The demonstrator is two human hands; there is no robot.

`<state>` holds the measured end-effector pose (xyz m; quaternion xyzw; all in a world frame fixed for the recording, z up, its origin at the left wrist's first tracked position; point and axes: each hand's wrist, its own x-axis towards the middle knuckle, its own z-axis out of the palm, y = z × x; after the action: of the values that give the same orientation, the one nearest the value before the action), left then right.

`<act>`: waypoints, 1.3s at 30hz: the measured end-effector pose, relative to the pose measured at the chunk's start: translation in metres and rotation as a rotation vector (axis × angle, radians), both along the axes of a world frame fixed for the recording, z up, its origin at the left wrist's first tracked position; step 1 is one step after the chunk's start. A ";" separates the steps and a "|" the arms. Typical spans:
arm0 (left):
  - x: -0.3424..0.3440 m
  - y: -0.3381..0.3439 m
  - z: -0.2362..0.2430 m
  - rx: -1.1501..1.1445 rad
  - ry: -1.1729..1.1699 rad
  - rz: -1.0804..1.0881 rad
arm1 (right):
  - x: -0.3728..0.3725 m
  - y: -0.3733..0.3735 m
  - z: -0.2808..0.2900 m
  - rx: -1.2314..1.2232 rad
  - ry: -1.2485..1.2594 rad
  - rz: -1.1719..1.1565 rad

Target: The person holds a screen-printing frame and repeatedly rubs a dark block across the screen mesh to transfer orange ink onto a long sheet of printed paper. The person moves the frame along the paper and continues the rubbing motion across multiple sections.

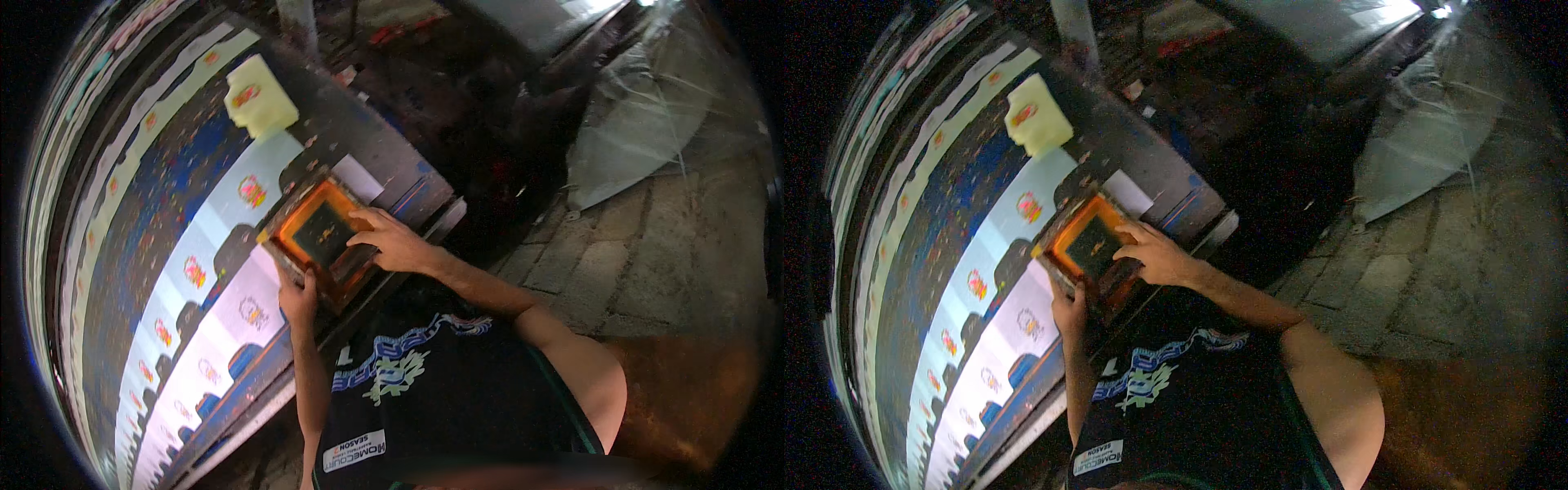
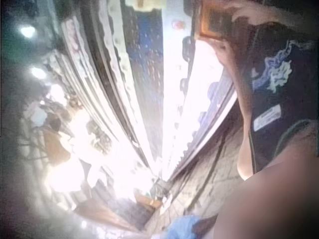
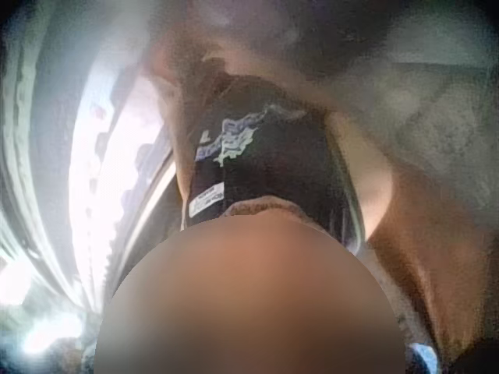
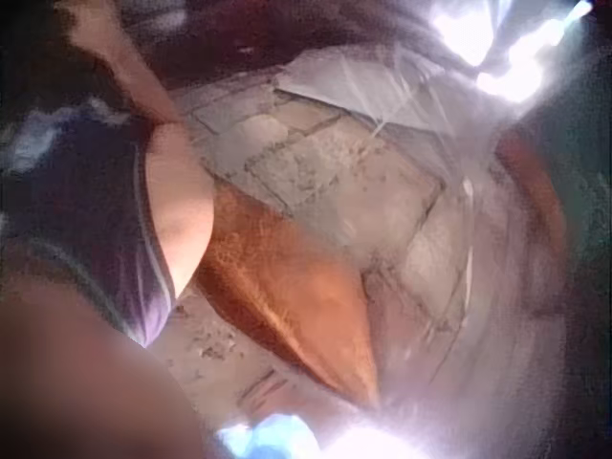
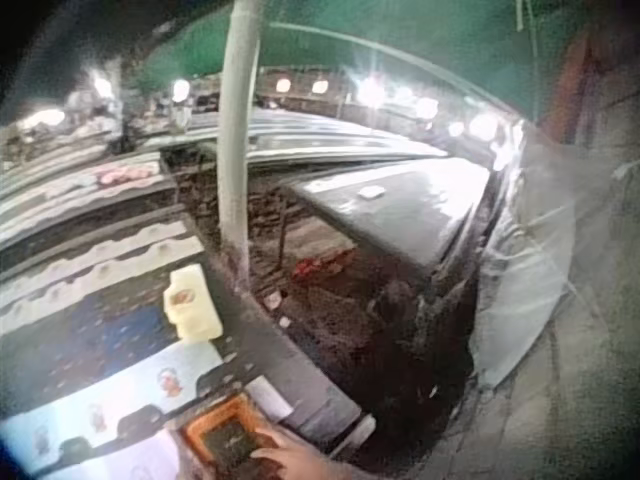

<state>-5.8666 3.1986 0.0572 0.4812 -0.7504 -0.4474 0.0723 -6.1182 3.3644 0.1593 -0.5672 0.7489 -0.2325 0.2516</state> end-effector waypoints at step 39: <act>-0.419 0.122 0.093 0.205 -0.101 -0.089 | -0.432 0.147 0.016 -0.094 -0.327 -0.154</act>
<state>-6.2856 3.3210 0.1497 0.4741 -0.7241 -0.4996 -0.0354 -6.5502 3.5109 0.1757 -0.4741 0.7276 -0.3747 0.3246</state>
